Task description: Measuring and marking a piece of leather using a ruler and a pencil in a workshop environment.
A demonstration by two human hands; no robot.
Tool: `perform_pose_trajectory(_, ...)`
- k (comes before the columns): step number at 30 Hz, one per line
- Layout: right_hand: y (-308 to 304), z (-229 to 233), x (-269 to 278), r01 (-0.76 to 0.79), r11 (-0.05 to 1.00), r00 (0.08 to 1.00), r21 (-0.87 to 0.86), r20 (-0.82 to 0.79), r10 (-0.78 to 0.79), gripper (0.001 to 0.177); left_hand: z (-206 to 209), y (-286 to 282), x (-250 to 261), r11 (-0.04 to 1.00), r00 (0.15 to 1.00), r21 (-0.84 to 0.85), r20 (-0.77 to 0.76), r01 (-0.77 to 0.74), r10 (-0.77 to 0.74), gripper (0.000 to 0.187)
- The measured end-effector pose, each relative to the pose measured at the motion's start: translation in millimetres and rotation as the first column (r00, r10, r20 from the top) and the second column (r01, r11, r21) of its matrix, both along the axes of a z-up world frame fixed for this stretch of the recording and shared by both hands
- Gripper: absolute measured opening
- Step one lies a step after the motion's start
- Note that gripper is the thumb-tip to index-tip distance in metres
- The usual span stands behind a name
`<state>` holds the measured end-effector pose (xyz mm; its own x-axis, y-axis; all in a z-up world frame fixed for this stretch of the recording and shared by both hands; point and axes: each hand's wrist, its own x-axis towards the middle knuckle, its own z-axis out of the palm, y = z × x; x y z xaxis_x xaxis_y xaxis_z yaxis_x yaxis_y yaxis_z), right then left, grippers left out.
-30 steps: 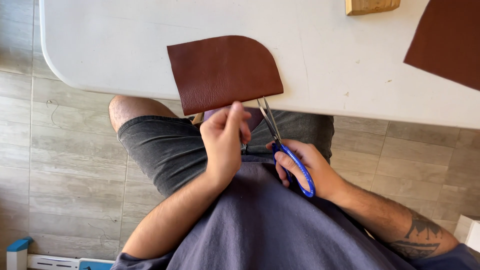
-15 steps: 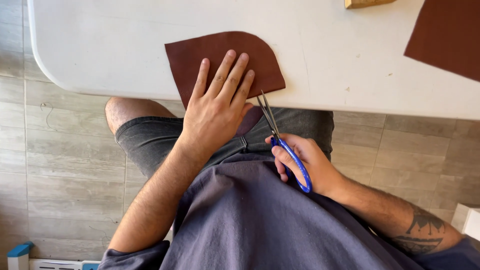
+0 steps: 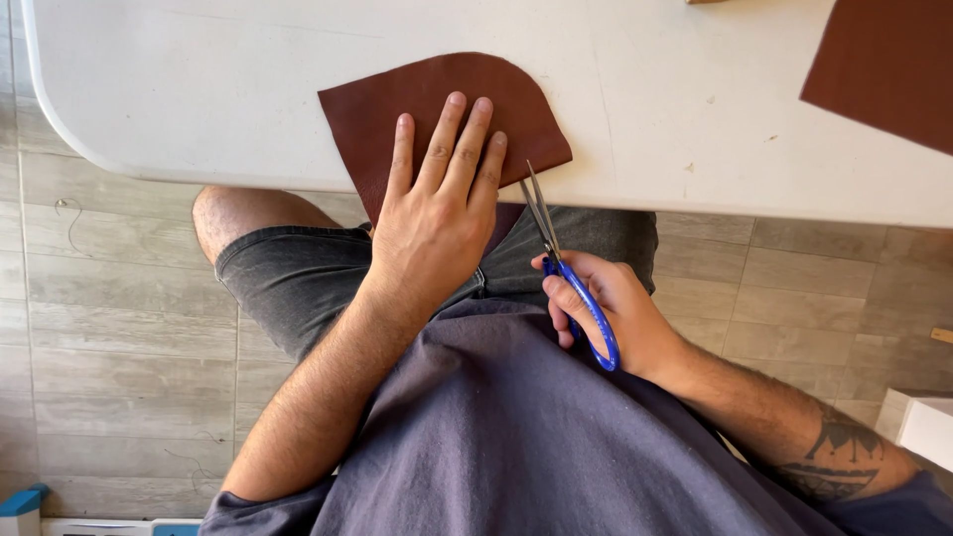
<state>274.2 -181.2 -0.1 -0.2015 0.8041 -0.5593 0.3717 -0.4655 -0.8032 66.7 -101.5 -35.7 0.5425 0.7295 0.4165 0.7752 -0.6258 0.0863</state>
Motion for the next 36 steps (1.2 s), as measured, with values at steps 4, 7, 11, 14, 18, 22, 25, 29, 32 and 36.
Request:
perform_pose_trajectory(4, 8.4, 3.2, -2.9, 0.008, 1.000, 1.000, -0.028, 0.031, -0.007, 0.036, 1.6, -0.1, 0.4, 1.000, 1.000, -0.005, 0.031, 0.007, -0.007, 0.037)
perform_pose_trajectory(7, 14.3, 2.5, -4.0, 0.007, 1.000, 0.999, -0.028, 0.035, -0.006, 0.035, 1.6, 0.9, -0.1, 1.000, 0.999, -0.010, 0.043, 0.005, -0.004, 0.035)
perform_pose_trajectory(11, 17.5, 0.5, -5.9, 0.006, 1.000, 0.999, -0.006, 0.032, -0.006, 0.034, 1.6, 0.1, -1.1, 0.999, 0.999, -0.033, 0.047, 0.016, -0.014, 0.037)
perform_pose_trajectory(14, 18.7, -1.7, -6.9, 0.017, 1.000, 0.999, -0.004, 0.029, -0.017, 0.033, 1.2, 0.5, -0.9, 0.999, 0.999, -0.038, 0.051, 0.016, -0.014, 0.037)
perform_pose_trajectory(18, 18.3, -2.5, -7.8, 0.010, 1.000, 0.999, 0.026, 0.036, -0.011, 0.032, -0.3, 0.4, -0.9, 0.999, 0.998, -0.045, 0.066, 0.023, -0.020, 0.037)
perform_pose_trajectory(22, 18.1, -1.4, -8.1, 0.009, 0.999, 0.999, 0.037, 0.045, -0.011, 0.032, 2.7, 0.2, -1.4, 0.997, 0.998, -0.074, 0.059, 0.031, -0.027, 0.039)
perform_pose_trajectory(25, 18.7, -1.8, -8.3, -0.009, 0.999, 0.999, 0.032, 0.039, 0.007, 0.032, 2.6, 0.3, -1.9, 0.997, 0.998, -0.076, 0.062, 0.029, -0.024, 0.039)
perform_pose_trajectory(29, 19.1, -3.0, -8.5, -0.001, 0.999, 0.999, 0.041, 0.042, -0.001, 0.032, 0.1, 0.6, -2.1, 0.997, 0.996, -0.068, 0.081, 0.040, -0.034, 0.036)
perform_pose_trajectory(32, 18.5, -5.1, -8.8, -0.013, 0.998, 0.999, 0.065, 0.049, 0.009, 0.029, -0.2, 0.6, -2.6, 0.996, 0.995, -0.078, 0.088, 0.042, -0.036, 0.038)
perform_pose_trajectory(36, 18.1, -4.8, -9.4, -0.014, 0.996, 0.999, 0.083, 0.053, 0.010, 0.026, 0.0, 0.8, -2.5, 0.996, 0.995, -0.075, 0.090, 0.045, -0.038, 0.038)
